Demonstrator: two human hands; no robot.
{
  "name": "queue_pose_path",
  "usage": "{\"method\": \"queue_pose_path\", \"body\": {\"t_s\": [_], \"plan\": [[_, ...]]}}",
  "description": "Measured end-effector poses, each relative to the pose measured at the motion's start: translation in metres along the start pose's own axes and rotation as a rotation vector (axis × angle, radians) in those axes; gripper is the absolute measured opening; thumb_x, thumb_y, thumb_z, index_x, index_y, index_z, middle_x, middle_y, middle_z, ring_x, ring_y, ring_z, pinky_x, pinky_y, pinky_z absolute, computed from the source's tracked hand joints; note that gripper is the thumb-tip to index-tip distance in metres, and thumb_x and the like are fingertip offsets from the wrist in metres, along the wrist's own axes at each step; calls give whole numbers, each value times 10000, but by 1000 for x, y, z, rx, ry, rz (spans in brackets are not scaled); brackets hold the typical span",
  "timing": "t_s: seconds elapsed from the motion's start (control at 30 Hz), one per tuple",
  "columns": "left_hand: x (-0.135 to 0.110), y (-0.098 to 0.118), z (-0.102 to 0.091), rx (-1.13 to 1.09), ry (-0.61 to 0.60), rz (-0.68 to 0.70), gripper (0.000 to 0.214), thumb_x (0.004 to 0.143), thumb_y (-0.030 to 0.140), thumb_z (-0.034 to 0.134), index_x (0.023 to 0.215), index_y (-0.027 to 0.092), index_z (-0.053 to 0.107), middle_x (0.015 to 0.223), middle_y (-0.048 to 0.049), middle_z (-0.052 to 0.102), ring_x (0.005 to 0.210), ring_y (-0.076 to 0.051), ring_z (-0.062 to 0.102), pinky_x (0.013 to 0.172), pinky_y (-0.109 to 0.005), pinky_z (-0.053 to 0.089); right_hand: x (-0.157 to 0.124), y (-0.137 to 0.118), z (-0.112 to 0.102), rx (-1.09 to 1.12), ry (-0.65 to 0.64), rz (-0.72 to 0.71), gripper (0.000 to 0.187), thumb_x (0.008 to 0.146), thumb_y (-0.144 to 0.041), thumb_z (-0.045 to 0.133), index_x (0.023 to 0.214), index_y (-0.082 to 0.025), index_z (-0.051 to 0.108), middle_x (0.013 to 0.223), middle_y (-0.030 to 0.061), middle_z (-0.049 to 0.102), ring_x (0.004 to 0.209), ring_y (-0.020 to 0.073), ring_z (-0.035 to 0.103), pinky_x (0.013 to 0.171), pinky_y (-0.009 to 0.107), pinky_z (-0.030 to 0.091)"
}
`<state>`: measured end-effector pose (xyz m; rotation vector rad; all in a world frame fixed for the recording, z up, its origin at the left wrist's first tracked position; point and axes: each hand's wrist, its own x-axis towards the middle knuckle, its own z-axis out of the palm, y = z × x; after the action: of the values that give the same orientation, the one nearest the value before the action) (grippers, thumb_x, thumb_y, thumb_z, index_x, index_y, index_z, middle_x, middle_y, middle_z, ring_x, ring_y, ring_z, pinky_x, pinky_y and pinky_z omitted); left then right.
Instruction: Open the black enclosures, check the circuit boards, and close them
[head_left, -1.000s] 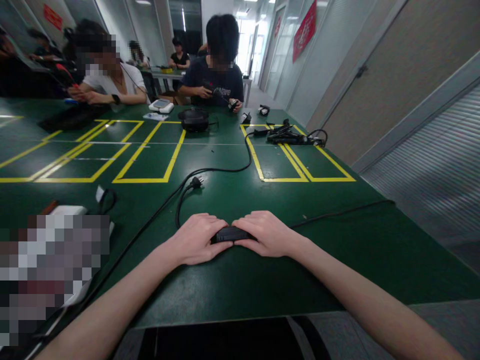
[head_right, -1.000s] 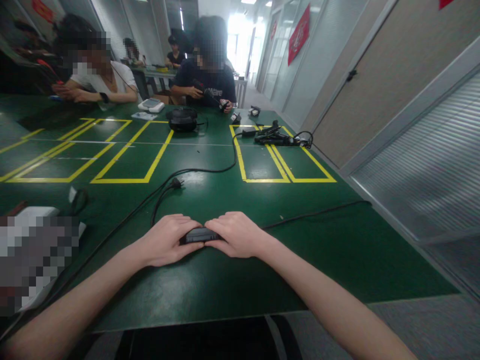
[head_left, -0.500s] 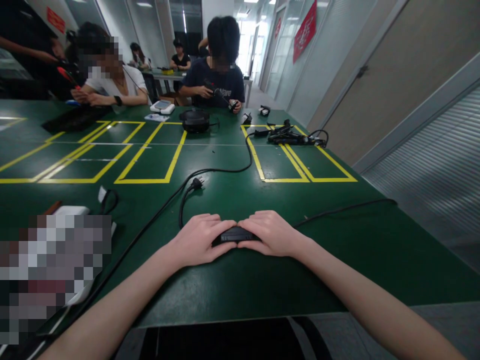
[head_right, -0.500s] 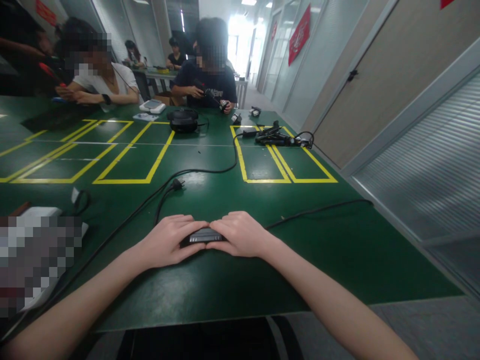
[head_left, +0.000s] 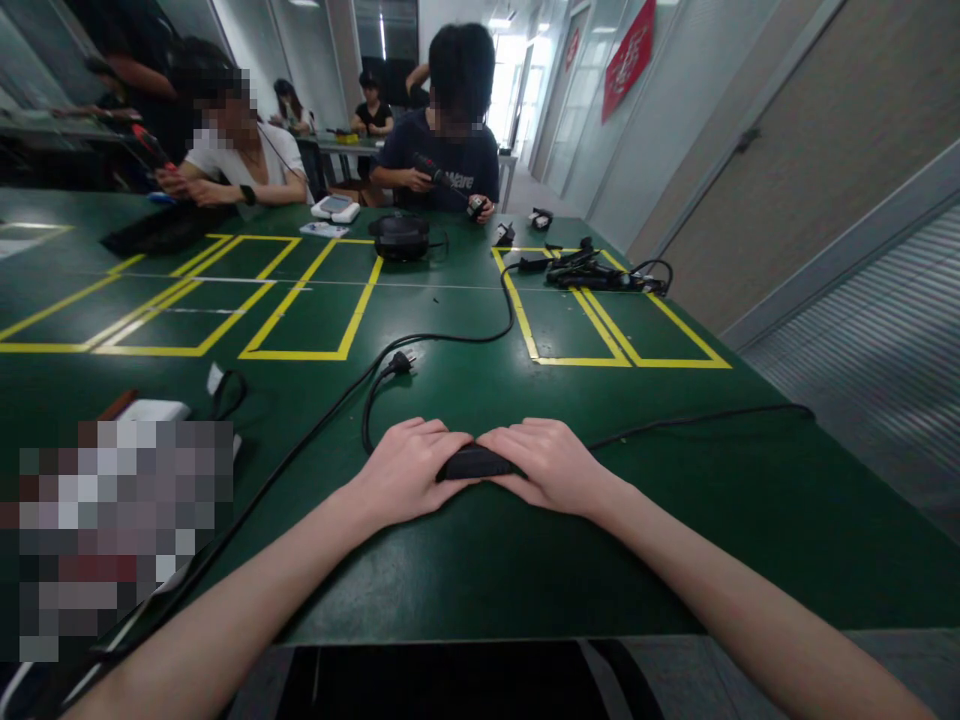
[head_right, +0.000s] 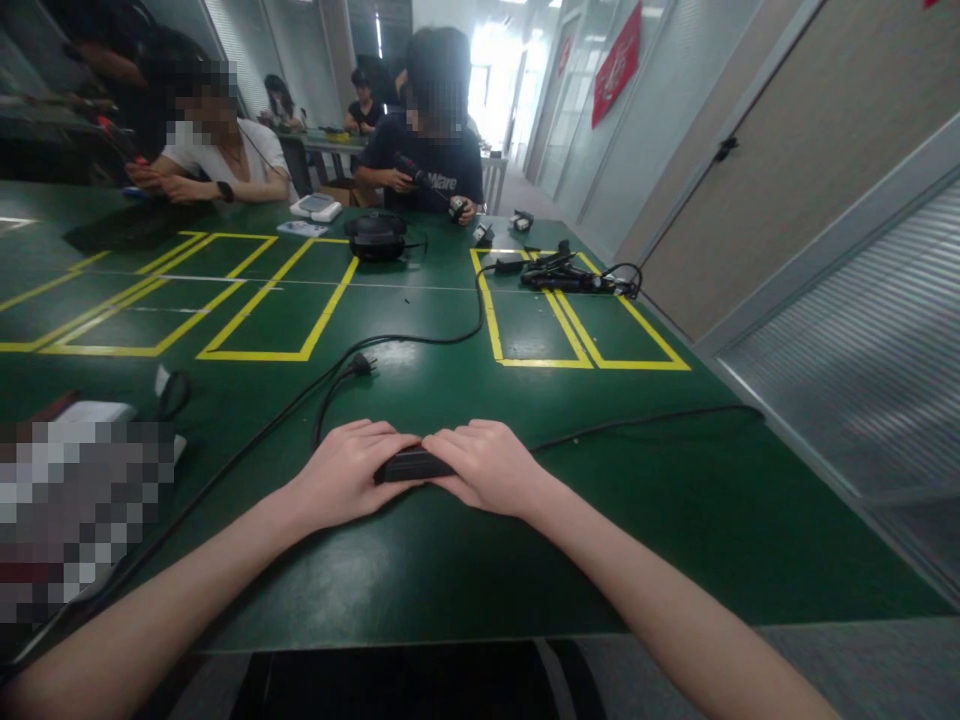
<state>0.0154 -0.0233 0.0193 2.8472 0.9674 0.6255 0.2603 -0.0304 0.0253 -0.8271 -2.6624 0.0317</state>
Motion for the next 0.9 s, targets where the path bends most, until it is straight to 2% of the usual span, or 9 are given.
{"method": "queue_pose_path", "body": {"t_s": [0.1,0.23,0.43,0.5,0.6,0.7,0.8,0.83,0.9], "plan": [[-1,-2,2,15,-46,27,219,1005,359,602,1081,172,688,869,-47,740,797,-215,698,732,-342,466,0,0,1,128,7,62,247,1012,-358,595,1165,-170,638,981,85,748,837,213,709,732,315,489],[-1,-2,2,38,-55,71,193,981,312,609,1071,156,679,847,-52,722,787,-214,681,741,-345,446,1,-2,-4,382,-62,149,313,921,-343,713,1180,-192,622,1022,72,731,894,209,701,778,305,515],[-1,2,4,74,-95,133,185,943,296,618,1042,149,673,947,-94,774,831,-230,668,804,-376,445,0,-2,-12,997,-314,444,396,824,-426,798,992,-221,504,796,-52,611,646,120,622,558,210,462],[-1,3,6,72,-95,138,211,947,311,612,1061,146,677,962,-104,780,844,-237,673,814,-385,453,2,-4,-12,1079,-345,514,404,836,-448,782,984,-225,479,751,-76,565,553,96,579,492,194,414],[-2,4,8,60,-37,130,303,975,333,588,1187,132,669,1011,-124,784,892,-257,690,832,-406,479,5,-7,-13,1007,-225,500,358,836,-442,783,920,-200,534,780,-58,557,554,70,502,499,193,382],[0,6,2,39,118,138,452,1015,321,558,1417,115,558,1168,-154,769,1040,-280,704,907,-426,504,7,-8,-20,995,-69,487,343,827,-456,784,852,-181,581,834,-21,610,636,87,509,551,208,418],[1,7,-6,23,324,130,576,1009,301,582,1547,165,429,1417,-164,664,1262,-299,648,1102,-494,449,3,4,-38,1002,97,572,394,770,-500,818,797,-188,579,825,1,662,594,91,501,497,204,400],[0,7,-8,18,387,139,577,1002,272,583,1550,185,424,1432,-158,656,1288,-298,638,1126,-508,438,1,11,-46,995,180,615,410,746,-508,830,778,-195,566,803,3,675,545,83,474,458,197,371],[-2,6,-9,-30,414,165,547,996,228,578,1528,200,452,1398,-139,681,1272,-270,652,1113,-480,471,-5,29,-62,975,366,743,429,712,-510,841,783,-220,533,707,-21,673,417,55,346,372,182,252]]}}
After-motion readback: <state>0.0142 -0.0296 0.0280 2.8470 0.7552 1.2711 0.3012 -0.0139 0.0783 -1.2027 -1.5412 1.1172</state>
